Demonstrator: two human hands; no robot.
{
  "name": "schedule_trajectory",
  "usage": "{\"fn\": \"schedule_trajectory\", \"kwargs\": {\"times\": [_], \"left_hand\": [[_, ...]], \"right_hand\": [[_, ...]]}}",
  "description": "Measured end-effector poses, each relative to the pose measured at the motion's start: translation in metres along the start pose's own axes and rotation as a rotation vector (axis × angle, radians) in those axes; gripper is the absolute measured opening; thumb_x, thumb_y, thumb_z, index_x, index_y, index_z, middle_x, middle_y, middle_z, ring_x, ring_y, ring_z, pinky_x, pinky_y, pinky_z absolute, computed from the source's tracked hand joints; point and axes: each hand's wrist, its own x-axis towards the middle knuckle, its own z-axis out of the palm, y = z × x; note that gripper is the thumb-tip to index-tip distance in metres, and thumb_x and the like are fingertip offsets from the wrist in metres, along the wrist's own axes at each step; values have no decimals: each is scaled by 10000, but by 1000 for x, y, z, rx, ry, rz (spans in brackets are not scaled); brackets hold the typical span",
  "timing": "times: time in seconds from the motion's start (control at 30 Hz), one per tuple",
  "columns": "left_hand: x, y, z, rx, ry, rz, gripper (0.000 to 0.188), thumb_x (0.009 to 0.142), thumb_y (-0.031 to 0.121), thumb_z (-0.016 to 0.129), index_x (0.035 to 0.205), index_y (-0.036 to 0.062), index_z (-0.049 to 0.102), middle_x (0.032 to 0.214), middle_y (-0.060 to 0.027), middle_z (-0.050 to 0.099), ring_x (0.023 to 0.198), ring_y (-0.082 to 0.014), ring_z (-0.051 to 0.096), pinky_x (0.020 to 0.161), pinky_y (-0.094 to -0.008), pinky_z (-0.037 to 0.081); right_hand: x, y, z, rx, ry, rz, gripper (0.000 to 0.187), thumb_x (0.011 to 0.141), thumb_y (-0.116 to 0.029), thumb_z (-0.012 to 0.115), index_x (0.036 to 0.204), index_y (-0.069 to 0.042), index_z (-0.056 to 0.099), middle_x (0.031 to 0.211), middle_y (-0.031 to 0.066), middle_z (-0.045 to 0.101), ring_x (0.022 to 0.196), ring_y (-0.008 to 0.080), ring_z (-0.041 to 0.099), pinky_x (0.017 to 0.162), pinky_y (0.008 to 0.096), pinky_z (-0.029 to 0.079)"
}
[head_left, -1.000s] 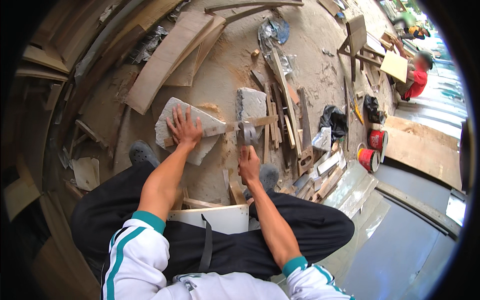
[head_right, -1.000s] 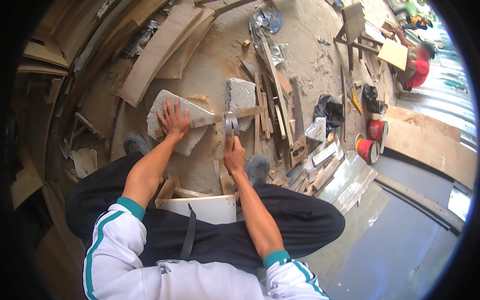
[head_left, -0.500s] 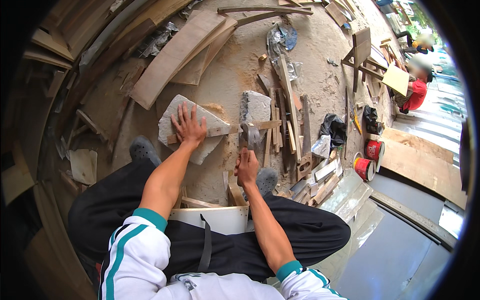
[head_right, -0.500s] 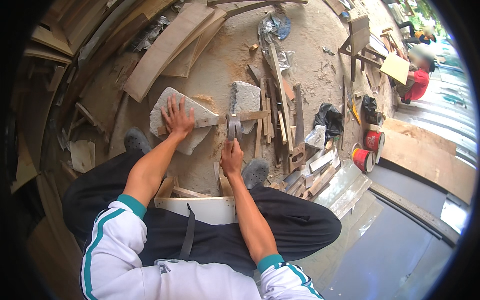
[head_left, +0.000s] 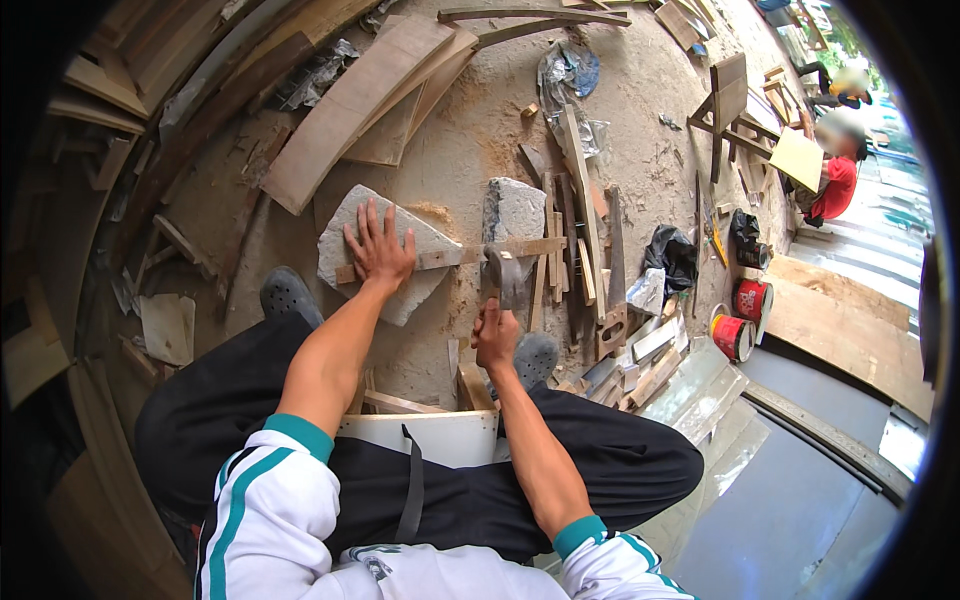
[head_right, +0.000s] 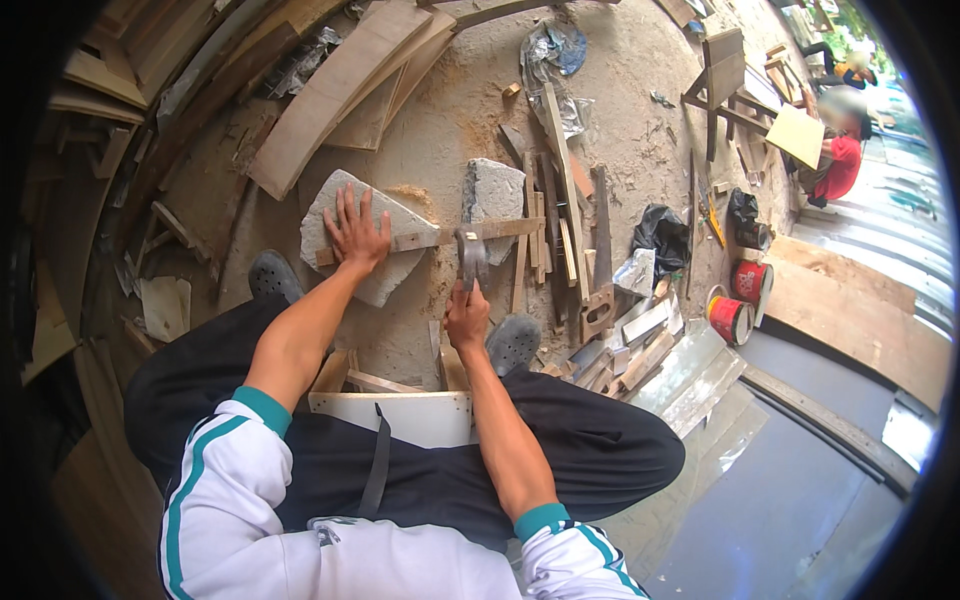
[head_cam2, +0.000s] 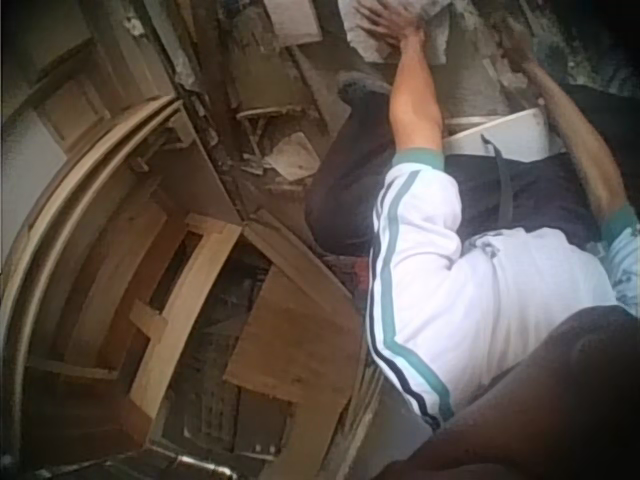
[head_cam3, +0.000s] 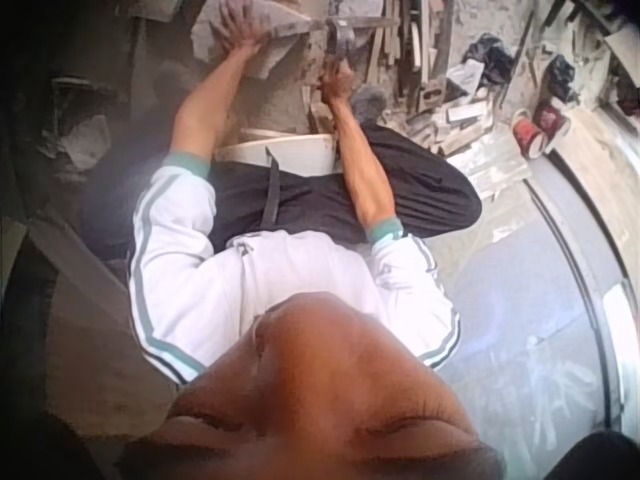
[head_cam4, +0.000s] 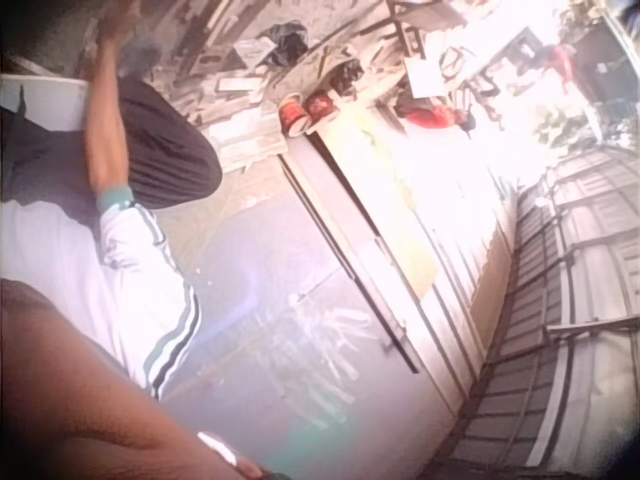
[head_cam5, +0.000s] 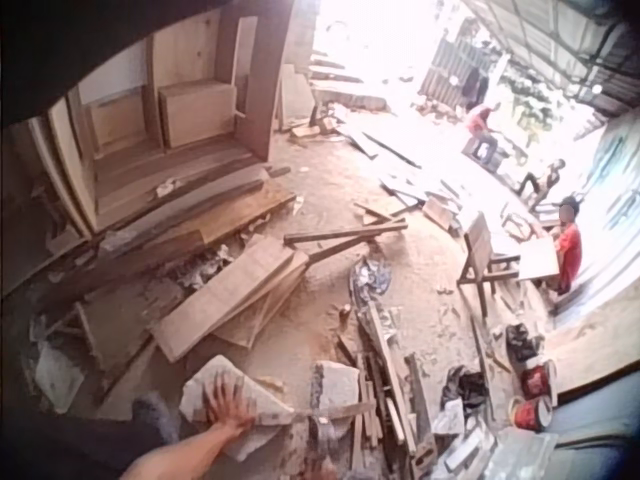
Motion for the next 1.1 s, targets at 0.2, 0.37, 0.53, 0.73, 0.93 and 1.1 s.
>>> {"fn": "schedule_trajectory", "kwargs": {"times": [0.2, 0.37, 0.53, 0.73, 0.93, 1.1], "left_hand": [[-2, -9, 4, 25, -23, -39, 617, 910, 434, 507, 1435, 126, 400, 1582, -160, 193, 1490, -326, 84, 1159, -603, 16], [-3, -6, 6, 24, -11, -32, 621, 910, 436, 503, 1440, 129, 398, 1587, -153, 194, 1491, -322, 89, 1160, -601, 13], [-2, -5, 8, 33, -19, -52, 623, 911, 464, 508, 1437, 141, 421, 1591, -133, 209, 1492, -307, 105, 1161, -598, 5], [-11, -9, -7, -136, 3, 231, 632, 870, 536, 602, 1348, 132, 513, 1508, -93, 370, 1452, -280, 242, 1175, -562, 70], [-19, -24, -25, -77, -81, 617, 534, 825, 521, 691, 1153, 112, 588, 1319, -94, 488, 1358, -273, 360, 1138, -508, 238], [-22, -7, -46, -27, -237, 465, 415, 916, 492, 584, 1035, 97, 632, 1097, -113, 592, 1090, -320, 563, 914, -467, 432]], "right_hand": [[10, -75, 1, 30, -115, 353, 531, 1008, -537, 423, 799, -57, 509, 550, 14, 471, 405, 109, 471, 366, 277, 367], [2, -68, -5, 49, -93, 288, 528, 1004, -539, 426, 804, -58, 509, 547, 16, 469, 412, 115, 485, 377, 278, 383], [23, -58, -10, -151, -174, 295, 546, 989, -564, 436, 801, -56, 506, 562, 20, 477, 406, 133, 479, 377, 298, 398], [18, -98, -48, 223, -219, 649, 557, 962, -594, 467, 869, -46, 503, 593, 21, 485, 390, 143, 476, 357, 299, 399], [-15, -91, -88, 214, -148, 678, 399, 921, -377, 662, 845, -25, 489, 601, 28, 477, 391, 148, 486, 345, 308, 422], [-22, -81, -112, 134, -197, 746, 333, 920, -302, 678, 910, -34, 481, 654, 35, 514, 477, 145, 521, 398, 307, 454]]}}
